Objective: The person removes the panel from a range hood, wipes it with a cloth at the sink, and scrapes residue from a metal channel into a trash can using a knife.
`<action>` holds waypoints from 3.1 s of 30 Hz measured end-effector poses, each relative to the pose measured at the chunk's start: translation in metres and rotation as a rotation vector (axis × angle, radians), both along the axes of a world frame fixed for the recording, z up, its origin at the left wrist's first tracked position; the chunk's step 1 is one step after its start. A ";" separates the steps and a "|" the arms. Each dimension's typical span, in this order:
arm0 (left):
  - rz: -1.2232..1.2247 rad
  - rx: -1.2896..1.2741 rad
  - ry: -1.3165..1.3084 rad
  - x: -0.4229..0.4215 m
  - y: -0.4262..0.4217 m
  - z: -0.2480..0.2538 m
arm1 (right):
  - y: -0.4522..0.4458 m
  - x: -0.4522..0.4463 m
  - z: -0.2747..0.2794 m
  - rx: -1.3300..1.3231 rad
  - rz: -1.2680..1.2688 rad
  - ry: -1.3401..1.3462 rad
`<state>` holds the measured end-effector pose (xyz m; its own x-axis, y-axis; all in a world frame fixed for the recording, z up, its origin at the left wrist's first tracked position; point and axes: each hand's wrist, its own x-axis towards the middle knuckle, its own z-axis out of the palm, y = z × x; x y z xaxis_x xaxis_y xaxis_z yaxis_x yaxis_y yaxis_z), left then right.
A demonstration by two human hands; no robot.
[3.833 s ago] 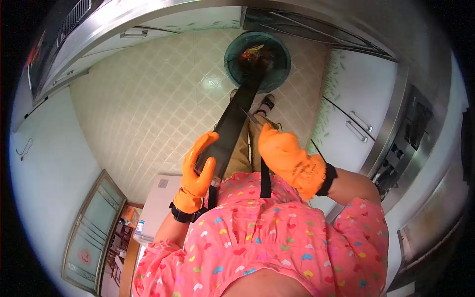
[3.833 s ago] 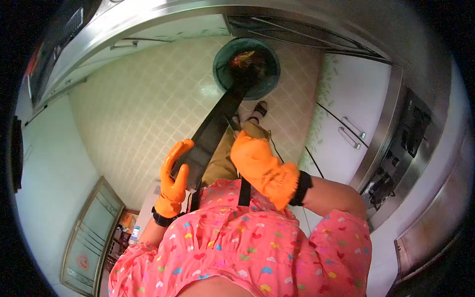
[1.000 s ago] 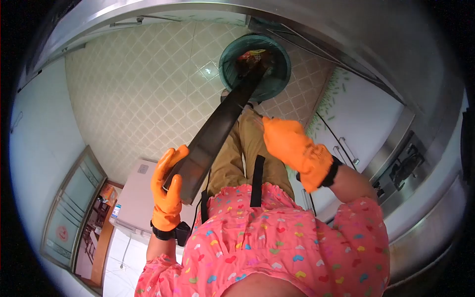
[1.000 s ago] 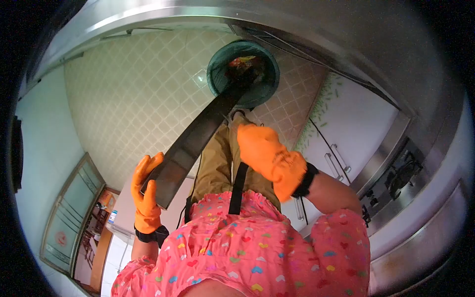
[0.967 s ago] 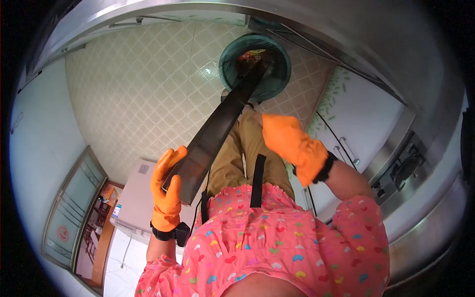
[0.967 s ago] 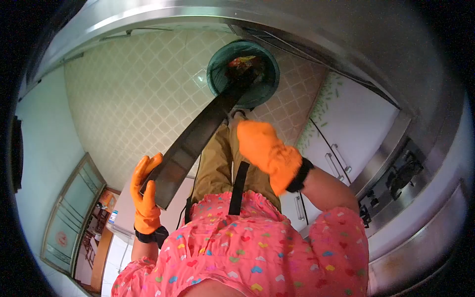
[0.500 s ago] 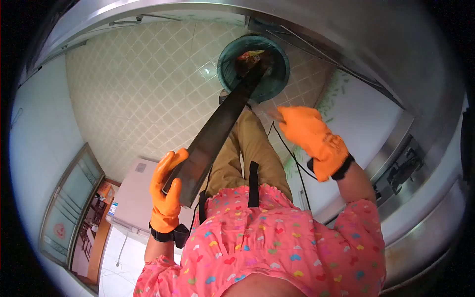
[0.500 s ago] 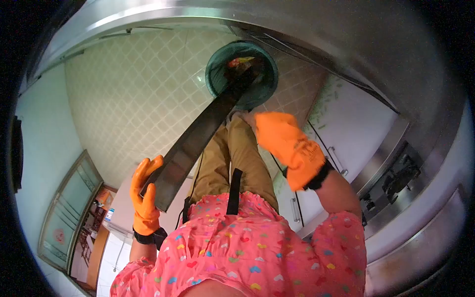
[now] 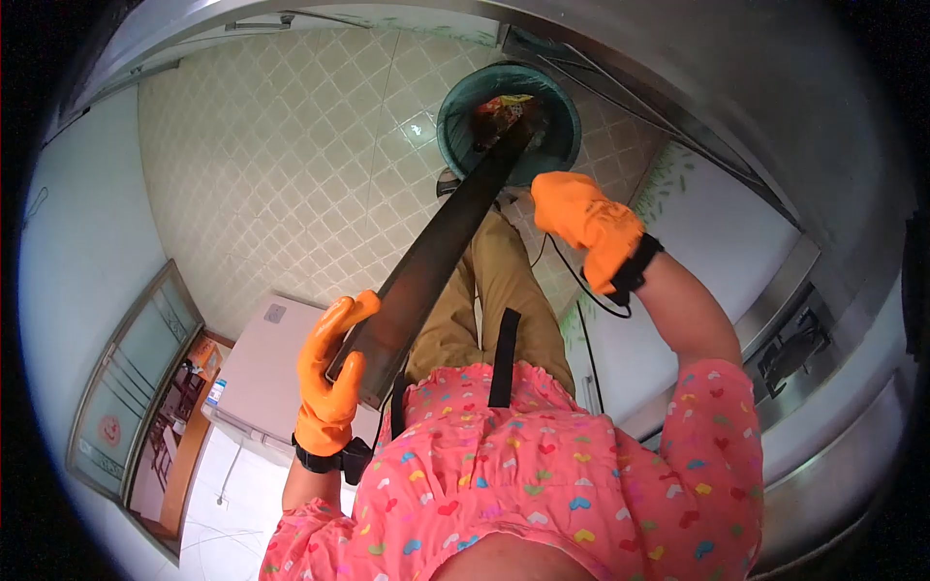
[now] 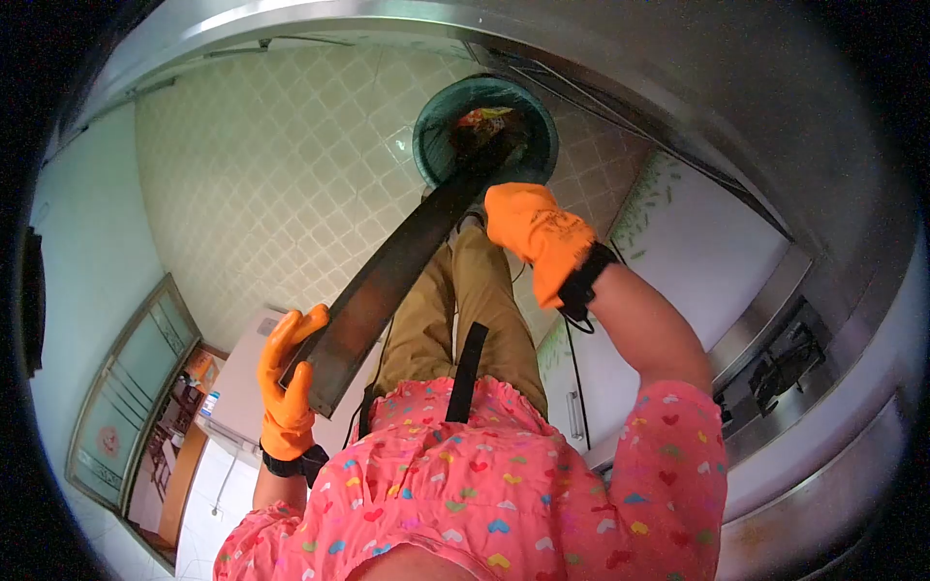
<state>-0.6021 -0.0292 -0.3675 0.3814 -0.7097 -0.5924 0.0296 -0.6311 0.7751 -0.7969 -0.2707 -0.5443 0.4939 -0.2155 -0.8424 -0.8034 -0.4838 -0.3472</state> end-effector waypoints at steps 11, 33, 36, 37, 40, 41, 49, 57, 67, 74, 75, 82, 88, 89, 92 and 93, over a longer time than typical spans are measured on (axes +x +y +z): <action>0.055 -0.003 0.012 0.000 -0.001 0.002 | 0.047 -0.050 0.039 -0.136 -0.095 -0.281; 0.200 0.369 0.665 0.035 -0.012 0.005 | 0.085 -0.051 -0.142 -0.115 -0.379 -0.064; 0.279 0.548 1.147 0.042 -0.004 -0.020 | 0.093 -0.056 -0.123 -0.129 -0.479 -0.111; 0.416 0.529 1.239 0.035 0.002 -0.027 | 0.092 -0.055 -0.112 -0.124 -0.546 -0.131; 0.475 0.533 1.388 0.019 -0.020 -0.044 | 0.094 -0.051 -0.107 -0.090 -0.577 -0.123; 0.461 0.542 1.391 0.015 -0.028 -0.047 | 0.095 -0.051 -0.105 -0.054 -0.538 -0.095; 0.594 0.585 1.441 0.017 -0.049 -0.066 | 0.105 -0.060 -0.107 -0.217 -0.493 -0.305; 0.659 0.535 1.424 0.016 -0.010 -0.058 | 0.150 -0.052 -0.123 -0.399 -0.424 -0.302; 0.687 0.387 1.484 0.057 0.044 -0.057 | 0.180 -0.008 -0.114 -0.430 -0.289 -0.284; 0.694 0.317 1.572 0.080 0.077 -0.066 | 0.178 0.034 -0.081 -0.295 -0.249 -0.145; 0.712 0.321 1.559 0.076 0.076 -0.067 | 0.178 0.032 -0.087 -0.289 -0.224 -0.146; 0.951 0.340 1.547 0.077 0.097 -0.081 | 0.176 0.057 -0.121 0.000 -0.081 0.000; 1.082 0.366 1.306 0.087 0.096 -0.077 | 0.201 0.098 -0.173 0.070 0.009 -0.266; 1.090 0.389 1.265 0.086 0.092 -0.071 | 0.200 0.108 -0.173 0.099 0.120 -0.226; 1.132 0.362 1.223 0.087 0.094 -0.069 | 0.194 0.152 -0.161 0.180 0.084 -0.175; 1.152 0.353 1.209 0.088 0.089 -0.066 | 0.189 0.163 -0.157 0.175 0.109 -0.204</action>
